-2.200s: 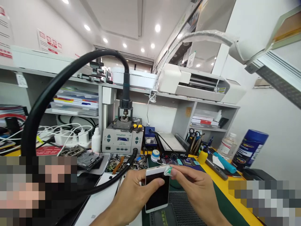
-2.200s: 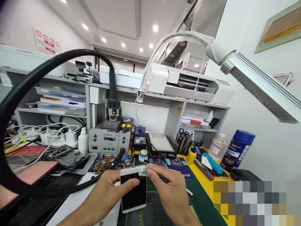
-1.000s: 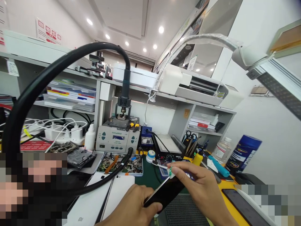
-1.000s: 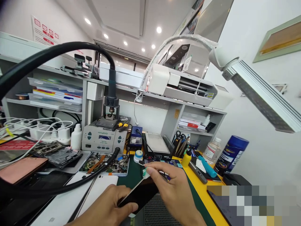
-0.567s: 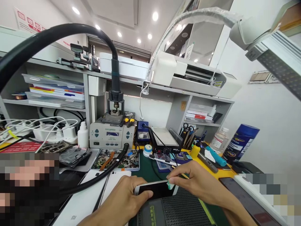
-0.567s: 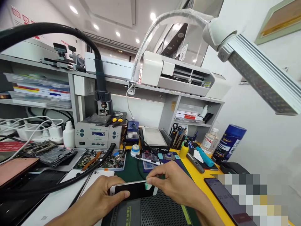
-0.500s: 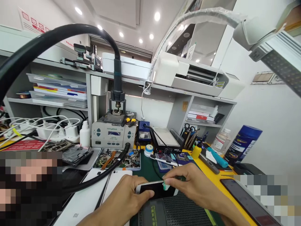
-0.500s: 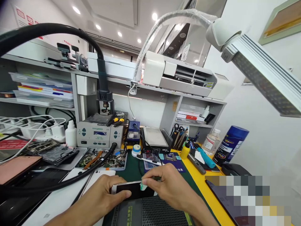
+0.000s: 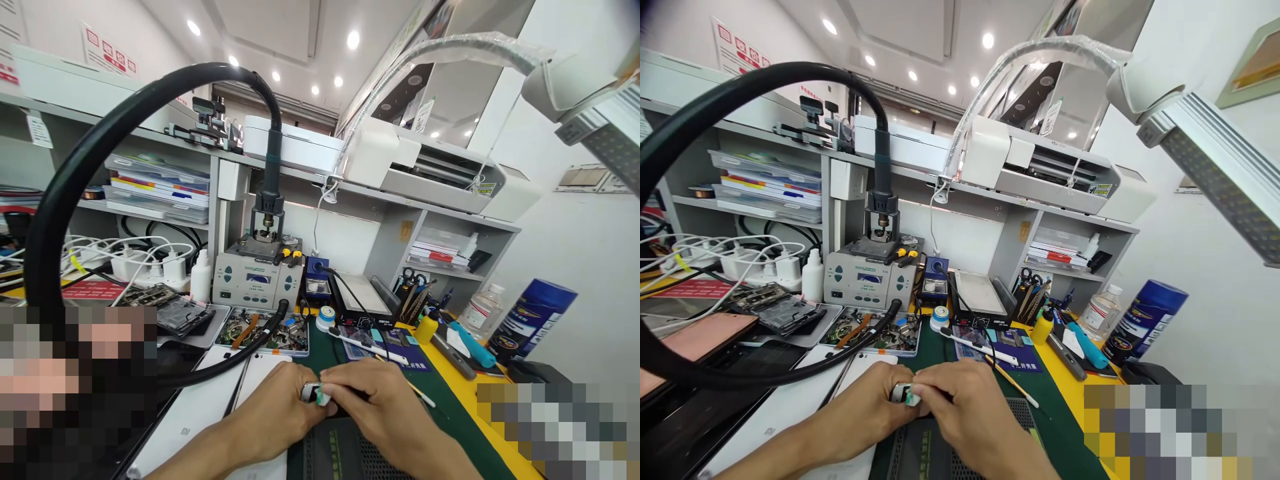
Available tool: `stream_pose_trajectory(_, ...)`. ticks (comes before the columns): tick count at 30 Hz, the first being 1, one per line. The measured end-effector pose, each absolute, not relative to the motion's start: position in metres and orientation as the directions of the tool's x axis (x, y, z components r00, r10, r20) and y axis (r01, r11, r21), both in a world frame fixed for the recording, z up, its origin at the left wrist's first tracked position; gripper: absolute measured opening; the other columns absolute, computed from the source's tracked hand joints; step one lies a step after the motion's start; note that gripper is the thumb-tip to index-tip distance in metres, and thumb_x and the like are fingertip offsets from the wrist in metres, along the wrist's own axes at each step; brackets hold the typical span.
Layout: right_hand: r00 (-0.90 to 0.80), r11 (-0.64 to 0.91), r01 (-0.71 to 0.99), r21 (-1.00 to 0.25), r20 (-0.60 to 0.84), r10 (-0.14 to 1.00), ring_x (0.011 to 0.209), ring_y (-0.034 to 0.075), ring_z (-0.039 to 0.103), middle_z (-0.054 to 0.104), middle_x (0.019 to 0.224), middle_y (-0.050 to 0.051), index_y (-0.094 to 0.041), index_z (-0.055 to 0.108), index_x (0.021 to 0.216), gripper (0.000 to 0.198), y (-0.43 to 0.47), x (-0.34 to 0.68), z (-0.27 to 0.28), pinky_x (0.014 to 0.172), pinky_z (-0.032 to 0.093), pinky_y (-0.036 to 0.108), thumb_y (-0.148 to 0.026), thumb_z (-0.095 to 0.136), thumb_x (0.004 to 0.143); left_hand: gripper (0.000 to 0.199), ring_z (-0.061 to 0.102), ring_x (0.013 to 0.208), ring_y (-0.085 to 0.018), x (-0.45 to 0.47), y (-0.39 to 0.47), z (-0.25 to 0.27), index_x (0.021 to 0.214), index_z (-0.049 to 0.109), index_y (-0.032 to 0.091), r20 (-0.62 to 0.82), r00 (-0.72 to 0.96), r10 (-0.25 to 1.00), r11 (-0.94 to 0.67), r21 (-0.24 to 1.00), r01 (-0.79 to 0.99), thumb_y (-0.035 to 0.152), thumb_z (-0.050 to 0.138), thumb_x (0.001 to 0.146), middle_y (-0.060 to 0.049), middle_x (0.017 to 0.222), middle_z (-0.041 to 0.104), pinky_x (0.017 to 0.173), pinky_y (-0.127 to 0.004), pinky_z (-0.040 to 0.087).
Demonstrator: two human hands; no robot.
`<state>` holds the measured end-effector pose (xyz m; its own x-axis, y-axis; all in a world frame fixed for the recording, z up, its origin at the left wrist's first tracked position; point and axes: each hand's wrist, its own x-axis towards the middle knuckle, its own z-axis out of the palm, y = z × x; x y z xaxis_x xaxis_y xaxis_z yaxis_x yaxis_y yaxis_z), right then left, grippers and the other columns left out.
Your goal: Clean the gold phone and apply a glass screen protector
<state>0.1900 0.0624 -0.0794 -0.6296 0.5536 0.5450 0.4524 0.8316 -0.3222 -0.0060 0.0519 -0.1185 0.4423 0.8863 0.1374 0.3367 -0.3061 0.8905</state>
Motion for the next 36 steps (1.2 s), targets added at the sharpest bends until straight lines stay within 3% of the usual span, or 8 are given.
stream_pose_trajectory(5,-0.557,0.515,0.616,-0.597,0.132,0.820,0.083,0.022,0.075,0.083,0.088,0.001,-0.024,0.085,0.091,0.026,0.075,0.235,-0.051,0.074,0.056,0.025,-0.040,0.066,0.097,0.027,0.032,0.057,-0.012,-0.014,0.053,-0.117,0.069,0.049,0.020,0.033,0.443,0.896,-0.240,0.875,0.421,0.035,0.060,0.088,0.005,0.063,0.037,0.048,-0.026,0.022)
stream_pose_trajectory(11,-0.534,0.383,0.653,-0.653,-0.038,0.845,0.090,0.024,0.075,0.084,0.095,0.000,-0.027,0.087,0.092,0.024,0.080,0.255,-0.040,0.079,0.055,0.026,-0.045,0.071,0.093,0.024,0.047,0.065,-0.013,-0.015,0.049,-0.113,0.068,0.053,0.020,0.086,0.465,0.881,-0.337,0.804,0.490,0.031,0.061,0.088,0.003,0.070,0.051,0.055,-0.025,0.031)
stream_pose_trajectory(17,-0.610,0.596,0.510,-0.620,0.228,0.759,0.086,0.020,0.078,0.084,0.095,0.001,-0.027,0.085,0.097,0.017,0.060,0.214,-0.067,0.077,0.059,0.023,-0.034,0.070,0.095,0.031,0.054,0.085,-0.018,-0.014,0.049,-0.116,0.064,0.049,0.019,0.198,0.523,0.829,-0.499,0.686,0.530,0.031,0.062,0.089,0.000,0.082,0.058,0.072,-0.029,0.035)
stream_pose_trajectory(22,-0.646,0.931,0.297,-0.211,0.674,0.359,0.080,0.019,0.079,0.083,0.095,0.006,-0.019,0.079,0.104,0.019,0.046,0.177,-0.097,0.071,0.060,0.025,-0.010,0.069,0.091,0.025,0.054,0.089,-0.021,-0.013,0.052,-0.125,0.066,0.047,0.019,0.218,0.533,0.817,-0.538,0.618,0.573,0.023,0.070,0.074,-0.002,0.092,0.057,0.073,-0.031,0.036)
stream_pose_trajectory(26,-0.591,0.944,0.308,-0.121,0.753,0.289,0.079,0.019,0.078,0.082,0.095,0.008,-0.018,0.077,0.106,0.021,0.046,0.171,-0.105,0.069,0.060,0.027,-0.007,0.069,0.090,0.026,0.052,0.088,-0.020,-0.012,0.053,-0.128,0.066,0.046,0.019,0.233,0.529,0.816,-0.549,0.601,0.582,0.022,0.070,0.074,-0.001,0.090,0.053,0.072,-0.031,0.036)
stream_pose_trajectory(31,-0.729,0.893,0.335,-0.302,0.517,0.449,0.086,0.018,0.078,0.082,0.101,0.002,-0.026,0.079,0.113,0.025,0.051,0.191,-0.082,0.075,0.058,0.025,-0.013,0.066,0.096,0.030,0.053,0.083,-0.017,-0.011,0.051,-0.124,0.067,0.052,0.019,0.247,0.527,0.813,-0.555,0.603,0.573,0.034,0.067,0.089,0.000,0.085,0.052,0.070,-0.029,0.035)
stream_pose_trajectory(34,-0.702,0.684,0.468,-0.560,0.236,0.673,0.081,0.015,0.075,0.081,0.091,-0.003,-0.033,0.083,0.104,0.019,0.058,0.213,-0.063,0.073,0.056,0.022,-0.028,0.065,0.100,0.032,0.053,0.082,-0.015,-0.012,0.050,-0.123,0.071,0.062,0.021,0.245,0.540,0.805,-0.561,0.610,0.560,0.042,0.065,0.094,0.001,0.082,0.051,0.068,-0.028,0.034)
stream_pose_trajectory(36,-0.647,0.554,0.549,-0.626,0.101,0.755,0.078,0.017,0.074,0.081,0.086,-0.003,-0.034,0.085,0.096,0.018,0.063,0.229,-0.055,0.070,0.055,0.022,-0.039,0.067,0.098,0.032,0.053,0.081,-0.015,-0.012,0.049,-0.122,0.073,0.066,0.022,0.237,0.534,0.812,-0.550,0.617,0.562,0.045,0.067,0.094,0.001,0.082,0.052,0.067,-0.028,0.034)
